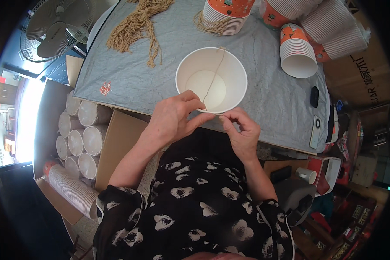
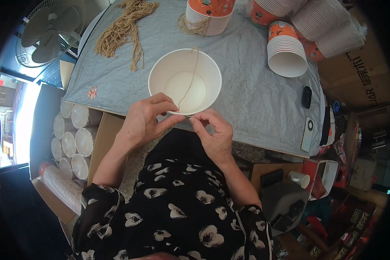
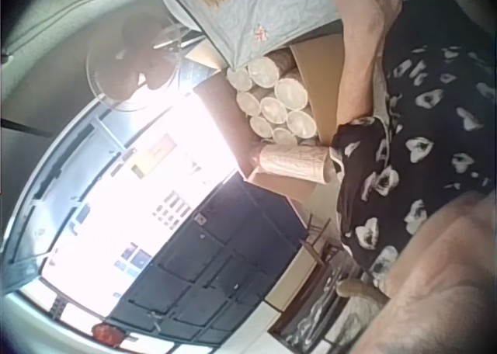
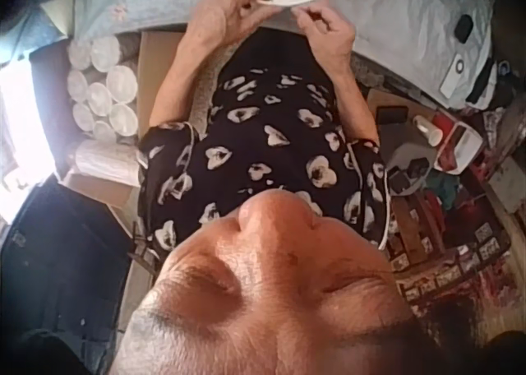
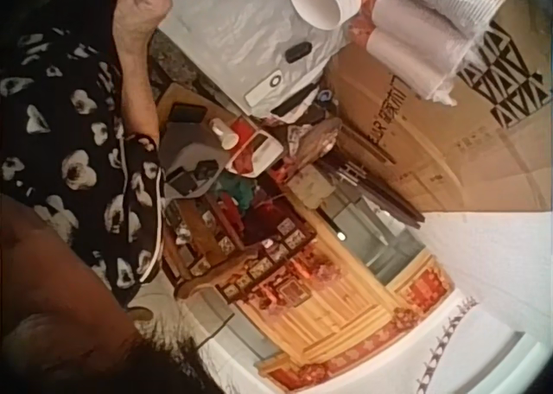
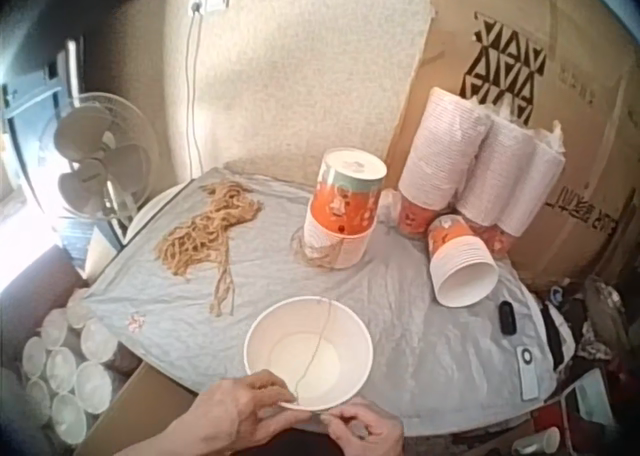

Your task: Tying decorative strings onto paper cups for packaging.

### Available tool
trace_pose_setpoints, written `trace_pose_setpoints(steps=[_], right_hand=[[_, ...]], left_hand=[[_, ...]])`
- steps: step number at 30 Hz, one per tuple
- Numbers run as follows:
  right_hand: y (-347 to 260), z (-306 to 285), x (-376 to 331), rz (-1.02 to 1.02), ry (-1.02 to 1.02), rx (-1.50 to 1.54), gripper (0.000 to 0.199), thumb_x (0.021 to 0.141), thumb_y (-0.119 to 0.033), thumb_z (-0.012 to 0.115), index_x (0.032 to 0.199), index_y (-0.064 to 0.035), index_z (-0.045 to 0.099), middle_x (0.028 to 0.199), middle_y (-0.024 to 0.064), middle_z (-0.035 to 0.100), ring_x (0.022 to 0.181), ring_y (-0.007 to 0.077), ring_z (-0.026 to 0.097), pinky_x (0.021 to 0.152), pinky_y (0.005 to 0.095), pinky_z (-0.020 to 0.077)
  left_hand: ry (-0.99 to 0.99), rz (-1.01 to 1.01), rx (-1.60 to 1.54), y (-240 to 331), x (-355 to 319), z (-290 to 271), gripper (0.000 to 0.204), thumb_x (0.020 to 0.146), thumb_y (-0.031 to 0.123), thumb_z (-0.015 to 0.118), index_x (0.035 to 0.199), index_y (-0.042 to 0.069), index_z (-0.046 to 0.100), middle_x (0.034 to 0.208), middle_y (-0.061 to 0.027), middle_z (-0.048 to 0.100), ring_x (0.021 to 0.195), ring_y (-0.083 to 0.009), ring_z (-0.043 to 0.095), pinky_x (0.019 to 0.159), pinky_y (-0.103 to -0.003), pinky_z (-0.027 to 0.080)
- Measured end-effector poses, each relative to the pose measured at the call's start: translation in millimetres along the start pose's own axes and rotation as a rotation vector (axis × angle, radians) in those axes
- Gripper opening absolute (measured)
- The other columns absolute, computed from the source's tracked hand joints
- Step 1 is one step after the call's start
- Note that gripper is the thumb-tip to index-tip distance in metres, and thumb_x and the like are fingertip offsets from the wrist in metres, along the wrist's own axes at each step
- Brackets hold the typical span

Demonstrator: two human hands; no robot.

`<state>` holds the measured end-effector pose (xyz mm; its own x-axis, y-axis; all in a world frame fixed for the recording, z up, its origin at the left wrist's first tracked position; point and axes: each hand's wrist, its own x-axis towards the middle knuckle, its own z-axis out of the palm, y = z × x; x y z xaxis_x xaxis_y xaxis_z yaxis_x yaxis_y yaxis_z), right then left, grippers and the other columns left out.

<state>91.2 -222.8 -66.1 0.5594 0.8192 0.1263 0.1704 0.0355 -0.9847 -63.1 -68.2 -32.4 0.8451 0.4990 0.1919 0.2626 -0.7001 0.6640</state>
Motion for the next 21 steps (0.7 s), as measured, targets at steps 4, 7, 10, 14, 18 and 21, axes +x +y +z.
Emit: trace_pose_setpoints(steps=[4, 7, 10, 14, 18, 21], right_hand=[[-29, -12, 15, -0.328, -0.07, -0.257, 0.008, 0.087, 0.001, 0.074, 0.092, 0.0018, 0.067, 0.091, 0.0072, 0.066, 0.079, 0.0127, 0.064, 0.07, 0.0245, 0.051], [-33, -16, 32, -0.474, -0.041, -0.409, 0.009, 0.086, 0.002, 0.074, 0.092, 0.0011, 0.067, 0.093, 0.0065, 0.067, 0.079, 0.013, 0.064, 0.07, 0.026, 0.052], [-28, -19, 36, -0.31, -0.076, -0.316, 0.009, 0.087, 0.001, 0.073, 0.093, 0.0011, 0.067, 0.09, 0.0058, 0.066, 0.074, 0.0124, 0.063, 0.068, 0.0261, 0.0514], [-17, -22, 34, -0.132, -0.119, -0.156, 0.007, 0.091, -0.002, 0.071, 0.096, 0.001, 0.067, 0.085, 0.0028, 0.066, 0.071, 0.009, 0.06, 0.066, 0.0239, 0.0491], [-16, -24, 34, 0.041, -0.118, -0.074, 0.007, 0.094, -0.005, 0.069, 0.097, 0.0007, 0.068, 0.084, 0.0002, 0.066, 0.072, 0.0065, 0.059, 0.066, 0.023, 0.048], [-24, -25, 33, 0.149, -0.154, 0.024, 0.007, 0.096, -0.006, 0.067, 0.098, 0.0003, 0.067, 0.082, -0.0022, 0.065, 0.073, 0.0057, 0.058, 0.066, 0.0229, 0.0478]], left_hand=[[-0.057, 0.069, -0.104, -1, 11, 5, 0.016, 0.09, 0.018, 0.073, 0.1, 0.006, 0.076, 0.089, -0.0108, 0.072, 0.073, -0.0286, 0.07, 0.064, -0.037, 0.055], [-0.034, -0.015, -0.386, -7, 11, 15, 0.017, 0.091, 0.016, 0.073, 0.102, 0.004, 0.076, 0.085, -0.0107, 0.073, 0.069, -0.0227, 0.071, 0.06, -0.034, 0.054], [-0.078, -0.213, -0.648, -4, 14, 14, 0.013, 0.093, 0.011, 0.071, 0.102, 0.003, 0.075, 0.084, -0.0082, 0.074, 0.067, -0.014, 0.07, 0.059, -0.028, 0.053], [-0.121, -0.308, -0.801, -3, 17, 12, 0.01, 0.096, 0.011, 0.068, 0.1, 0.002, 0.072, 0.089, -0.0046, 0.074, 0.062, -0.0079, 0.067, 0.054, -0.021, 0.049], [-0.135, -0.357, -0.964, 6, 18, -7, 0.014, 0.098, 0.015, 0.067, 0.103, 0.002, 0.068, 0.097, -0.0044, 0.074, 0.058, -0.0064, 0.064, 0.049, -0.018, 0.044], [-0.12, -0.345, -1.115, 9, 18, -11, 0.018, 0.1, 0.018, 0.065, 0.106, 0.002, 0.065, 0.102, -0.0048, 0.073, 0.058, -0.005, 0.062, 0.047, -0.017, 0.04]])
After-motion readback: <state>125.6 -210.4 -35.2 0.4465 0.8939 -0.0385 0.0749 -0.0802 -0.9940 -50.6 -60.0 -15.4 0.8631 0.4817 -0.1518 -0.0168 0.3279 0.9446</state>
